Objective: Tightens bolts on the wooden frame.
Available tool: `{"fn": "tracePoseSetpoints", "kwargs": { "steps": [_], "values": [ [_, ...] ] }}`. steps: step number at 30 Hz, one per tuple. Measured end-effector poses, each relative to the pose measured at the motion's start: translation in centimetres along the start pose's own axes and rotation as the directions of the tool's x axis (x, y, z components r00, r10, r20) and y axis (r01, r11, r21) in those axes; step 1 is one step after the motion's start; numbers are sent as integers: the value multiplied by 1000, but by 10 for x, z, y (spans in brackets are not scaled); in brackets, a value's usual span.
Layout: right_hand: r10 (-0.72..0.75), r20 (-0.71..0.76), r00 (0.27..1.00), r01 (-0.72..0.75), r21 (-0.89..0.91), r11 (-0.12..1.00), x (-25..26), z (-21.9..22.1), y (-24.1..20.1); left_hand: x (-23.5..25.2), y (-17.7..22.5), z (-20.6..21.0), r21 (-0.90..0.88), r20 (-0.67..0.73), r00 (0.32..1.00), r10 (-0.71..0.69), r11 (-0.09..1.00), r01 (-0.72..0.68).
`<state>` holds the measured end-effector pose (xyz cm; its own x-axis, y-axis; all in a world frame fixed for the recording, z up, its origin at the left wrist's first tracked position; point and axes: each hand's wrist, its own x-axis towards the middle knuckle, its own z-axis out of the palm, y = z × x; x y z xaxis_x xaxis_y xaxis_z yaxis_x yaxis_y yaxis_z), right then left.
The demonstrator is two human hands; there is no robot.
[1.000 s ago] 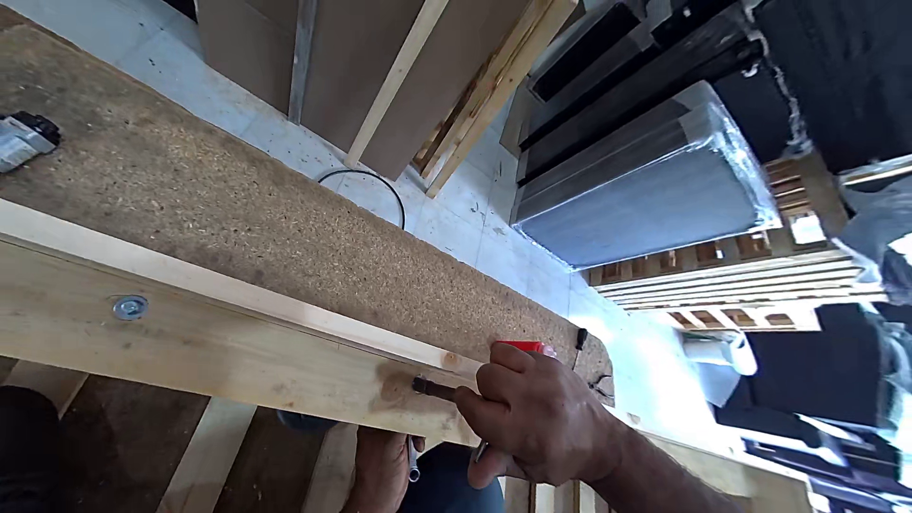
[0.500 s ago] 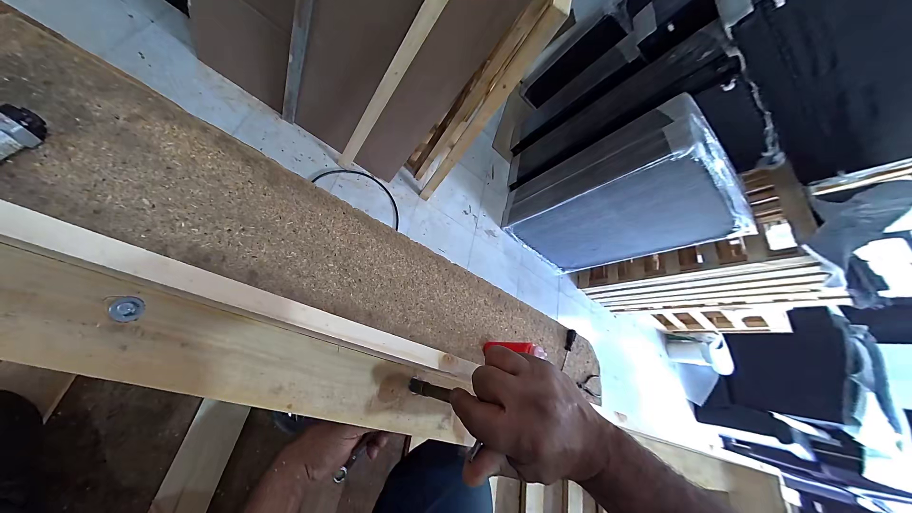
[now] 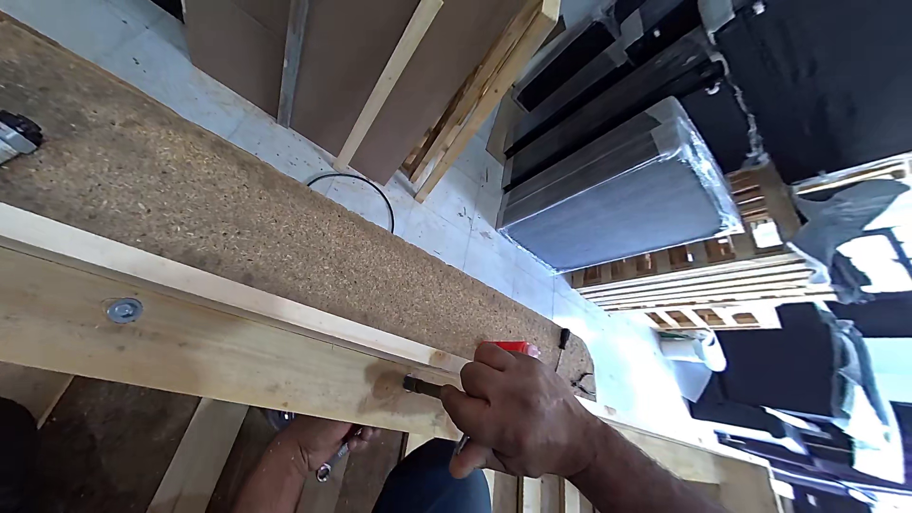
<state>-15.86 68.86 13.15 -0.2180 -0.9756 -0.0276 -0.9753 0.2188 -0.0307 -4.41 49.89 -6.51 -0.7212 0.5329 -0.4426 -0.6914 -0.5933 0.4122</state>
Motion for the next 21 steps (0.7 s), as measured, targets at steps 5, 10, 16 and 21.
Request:
{"fn": "tracePoseSetpoints", "kwargs": {
  "steps": [5,10,16,21],
  "values": [
    [-3,5,1000,3,2,1000,1,0,1,5,-22,0,-180,75,992,100,980,-86],
    [1,11,1000,-1,4,1000,1,-1,0,7,-24,-2,-189,61,992,110,977,-96],
    [3,10,1000,-3,12,1000,1,0,0,7,-22,1,-192,28,989,143,972,-135],
    [1,4,1000,-1,4,1000,0,1,0,5,-12,6,-133,-39,997,70,988,-74]
  ]
}}
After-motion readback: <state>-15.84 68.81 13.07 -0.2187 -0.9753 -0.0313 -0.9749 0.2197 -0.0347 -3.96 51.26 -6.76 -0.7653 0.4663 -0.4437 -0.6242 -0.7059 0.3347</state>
